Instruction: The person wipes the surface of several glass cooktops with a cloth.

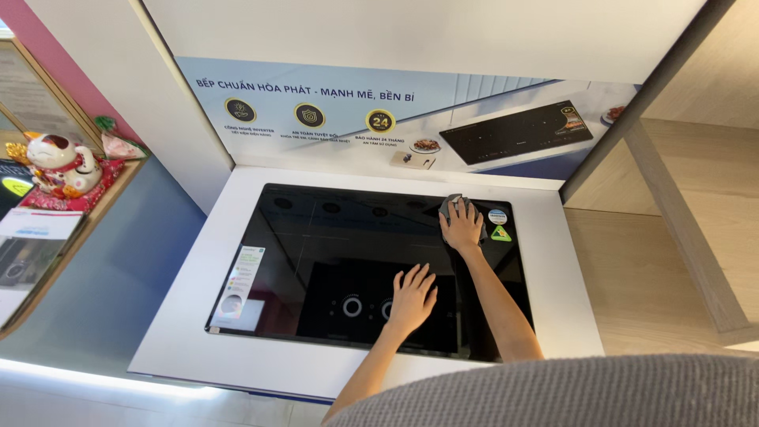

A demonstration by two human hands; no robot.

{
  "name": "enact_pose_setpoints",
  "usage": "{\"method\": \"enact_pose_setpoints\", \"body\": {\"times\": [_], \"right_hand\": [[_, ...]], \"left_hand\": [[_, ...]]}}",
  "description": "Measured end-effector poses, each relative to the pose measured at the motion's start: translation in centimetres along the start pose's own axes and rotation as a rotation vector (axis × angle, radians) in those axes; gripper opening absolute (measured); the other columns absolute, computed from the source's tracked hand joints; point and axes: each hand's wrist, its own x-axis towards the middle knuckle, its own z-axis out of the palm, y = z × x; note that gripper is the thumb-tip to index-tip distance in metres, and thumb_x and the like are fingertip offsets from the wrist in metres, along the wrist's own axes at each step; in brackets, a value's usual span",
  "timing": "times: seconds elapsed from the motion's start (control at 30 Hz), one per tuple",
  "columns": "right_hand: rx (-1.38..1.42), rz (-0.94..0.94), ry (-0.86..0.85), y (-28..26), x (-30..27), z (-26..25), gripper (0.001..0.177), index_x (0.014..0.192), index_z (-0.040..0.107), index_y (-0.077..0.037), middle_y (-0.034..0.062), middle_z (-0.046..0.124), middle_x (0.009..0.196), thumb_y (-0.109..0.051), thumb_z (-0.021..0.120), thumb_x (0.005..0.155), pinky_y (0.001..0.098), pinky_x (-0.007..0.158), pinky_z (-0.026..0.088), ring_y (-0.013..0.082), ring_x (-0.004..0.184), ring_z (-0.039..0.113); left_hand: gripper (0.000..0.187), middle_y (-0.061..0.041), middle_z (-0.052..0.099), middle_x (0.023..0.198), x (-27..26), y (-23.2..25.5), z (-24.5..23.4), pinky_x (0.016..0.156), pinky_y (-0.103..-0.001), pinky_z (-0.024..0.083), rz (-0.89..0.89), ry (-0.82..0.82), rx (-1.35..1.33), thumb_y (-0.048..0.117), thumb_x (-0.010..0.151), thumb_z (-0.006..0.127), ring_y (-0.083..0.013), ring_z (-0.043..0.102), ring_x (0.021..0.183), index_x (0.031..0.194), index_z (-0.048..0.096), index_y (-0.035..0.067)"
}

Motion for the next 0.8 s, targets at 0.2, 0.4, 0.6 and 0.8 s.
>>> {"method": "enact_pose_setpoints", "body": {"times": [0.2,0.4,0.6,0.8], "right_hand": [[0.033,-0.041,0.147,-0.4,-6.8,0.3,0.063,0.155,0.045,-0.021,0.0107,0.035,0.164,-0.057,0.039,0.104,0.0633,0.119,0.019,0.0389,0.150,0.030],[0.014,-0.081,0.302,-1.0,-16.6,1.1,0.057,0.148,0.055,-0.017,0.0130,0.046,0.158,-0.051,0.050,0.102,0.0638,0.116,0.026,0.0392,0.146,0.038],[-0.002,-0.086,0.355,-2.1,-26.1,0.2,0.055,0.148,0.056,-0.014,0.0157,0.048,0.156,-0.047,0.054,0.103,0.0629,0.116,0.029,0.0390,0.145,0.040],[-0.003,-0.083,0.378,-5.1,-34.1,-2.3,0.056,0.146,0.056,-0.011,0.0168,0.048,0.156,-0.044,0.055,0.101,0.0625,0.115,0.030,0.0404,0.143,0.041]], "left_hand": [[0.027,-0.012,0.063,0.141,-0.4,-1.6,1.8,0.120,-0.055,0.025,-0.037,0.015,-0.132,0.020,0.100,0.062,-0.0314,0.048,0.142,0.120,0.070,0.005],[0.027,-0.017,0.057,0.141,-1.0,-4.4,1.0,0.115,-0.065,0.026,0.046,0.171,0.062,0.023,0.095,0.067,-0.0406,0.040,0.142,0.116,0.071,0.006],[0.048,-0.020,0.045,0.156,-3.6,-7.4,0.2,0.116,-0.067,0.022,-0.054,0.089,0.266,0.041,0.104,0.055,-0.0428,0.032,0.147,0.140,0.062,0.009],[0.058,-0.017,0.035,0.164,-4.4,-7.7,0.7,0.122,-0.062,0.016,-0.068,0.009,0.277,0.048,0.106,0.044,-0.0395,0.024,0.153,0.151,0.053,0.013]]}}
